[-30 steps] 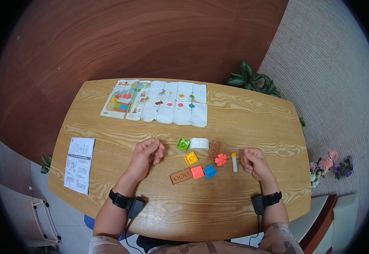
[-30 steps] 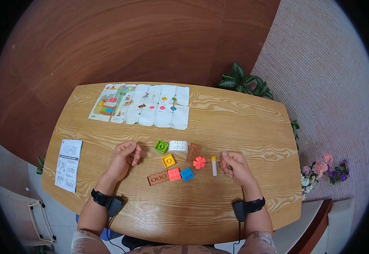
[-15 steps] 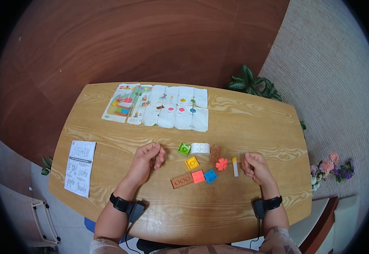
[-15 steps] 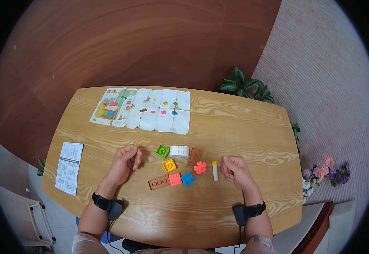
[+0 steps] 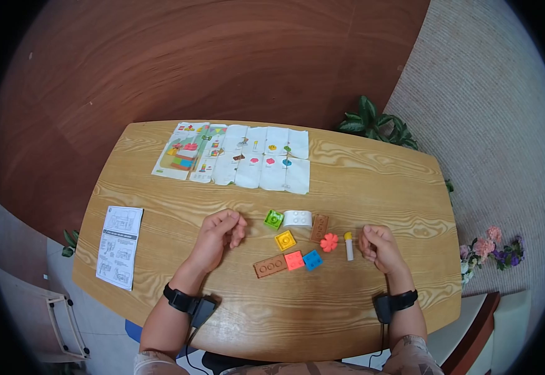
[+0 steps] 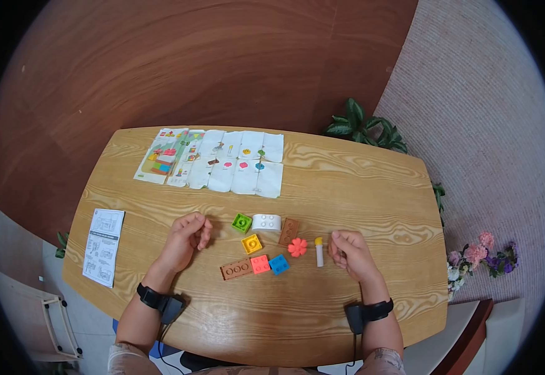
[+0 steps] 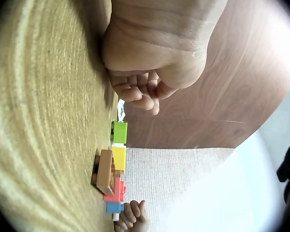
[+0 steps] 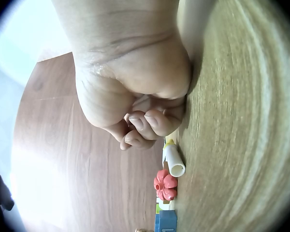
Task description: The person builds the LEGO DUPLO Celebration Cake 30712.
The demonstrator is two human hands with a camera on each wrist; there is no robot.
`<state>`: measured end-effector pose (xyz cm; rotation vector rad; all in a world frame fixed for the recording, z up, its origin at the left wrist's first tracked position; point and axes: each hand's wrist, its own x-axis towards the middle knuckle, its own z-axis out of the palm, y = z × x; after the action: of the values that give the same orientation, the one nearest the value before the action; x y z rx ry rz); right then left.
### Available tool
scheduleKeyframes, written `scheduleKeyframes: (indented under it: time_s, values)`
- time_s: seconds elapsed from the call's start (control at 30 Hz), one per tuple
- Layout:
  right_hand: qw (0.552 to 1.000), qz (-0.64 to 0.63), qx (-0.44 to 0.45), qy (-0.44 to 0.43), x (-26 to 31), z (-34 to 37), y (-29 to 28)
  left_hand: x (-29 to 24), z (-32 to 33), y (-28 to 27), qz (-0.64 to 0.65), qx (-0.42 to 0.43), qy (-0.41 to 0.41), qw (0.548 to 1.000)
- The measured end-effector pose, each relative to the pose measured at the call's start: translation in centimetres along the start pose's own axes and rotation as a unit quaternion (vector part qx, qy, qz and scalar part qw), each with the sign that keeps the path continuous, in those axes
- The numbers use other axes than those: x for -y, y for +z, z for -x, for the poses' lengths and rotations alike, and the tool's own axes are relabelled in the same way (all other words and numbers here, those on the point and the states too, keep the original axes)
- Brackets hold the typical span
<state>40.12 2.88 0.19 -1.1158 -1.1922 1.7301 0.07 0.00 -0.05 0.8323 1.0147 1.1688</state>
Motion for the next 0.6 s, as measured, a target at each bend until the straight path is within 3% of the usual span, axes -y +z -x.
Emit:
scheduleKeyframes:
  time_s: [0.6]
  values:
    - [1.000,-0.001,-0.005,-0.001,0.02,-0.06,0.18,0.18,-0.59,-0.25,0.013,0.010,0.002,1.000]
